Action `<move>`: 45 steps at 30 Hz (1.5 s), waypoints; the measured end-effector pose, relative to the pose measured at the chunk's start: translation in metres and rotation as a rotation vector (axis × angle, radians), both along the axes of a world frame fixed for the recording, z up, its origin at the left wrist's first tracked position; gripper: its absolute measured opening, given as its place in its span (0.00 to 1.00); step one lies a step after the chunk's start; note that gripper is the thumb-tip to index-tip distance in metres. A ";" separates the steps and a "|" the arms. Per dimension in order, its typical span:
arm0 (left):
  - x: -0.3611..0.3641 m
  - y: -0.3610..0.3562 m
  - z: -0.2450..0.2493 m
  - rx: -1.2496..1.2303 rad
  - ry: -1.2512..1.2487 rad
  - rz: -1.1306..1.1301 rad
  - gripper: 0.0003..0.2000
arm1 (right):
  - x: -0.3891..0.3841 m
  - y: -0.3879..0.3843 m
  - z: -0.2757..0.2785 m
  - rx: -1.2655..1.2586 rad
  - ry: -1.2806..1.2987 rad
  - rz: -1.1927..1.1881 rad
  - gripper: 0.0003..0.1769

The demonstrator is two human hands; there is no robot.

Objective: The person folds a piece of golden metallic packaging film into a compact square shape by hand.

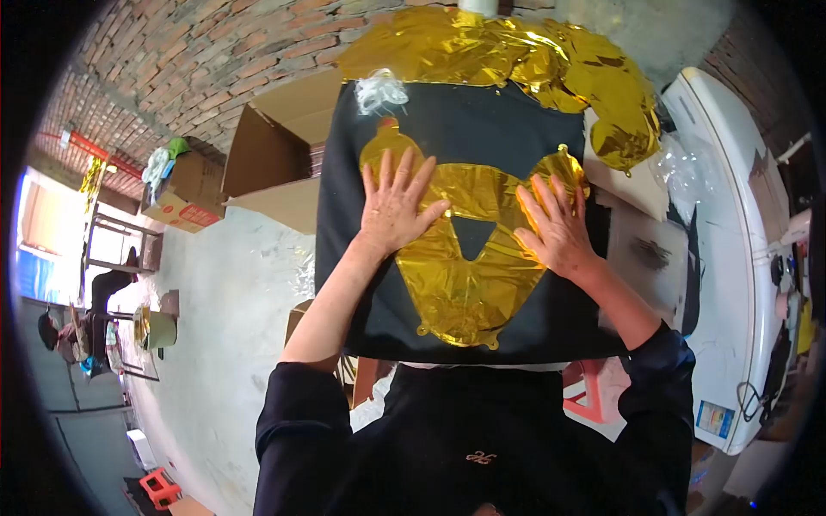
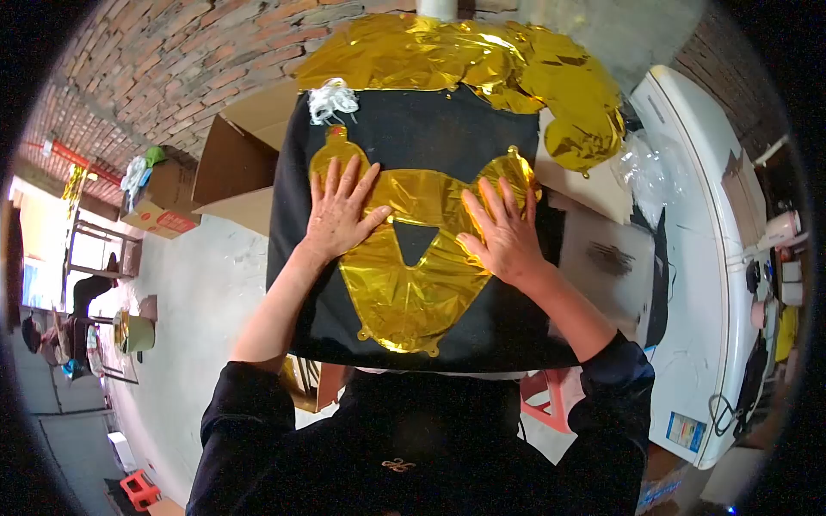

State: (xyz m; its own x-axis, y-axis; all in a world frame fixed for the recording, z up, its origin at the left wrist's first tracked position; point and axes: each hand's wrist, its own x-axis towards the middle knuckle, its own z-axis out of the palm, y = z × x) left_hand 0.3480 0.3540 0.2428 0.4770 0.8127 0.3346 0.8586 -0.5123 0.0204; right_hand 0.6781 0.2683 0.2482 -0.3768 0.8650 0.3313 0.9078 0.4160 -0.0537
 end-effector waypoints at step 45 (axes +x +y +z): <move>0.007 -0.037 0.046 -0.096 -0.265 -0.258 0.26 | -0.143 -0.071 0.009 -0.255 0.181 0.528 0.45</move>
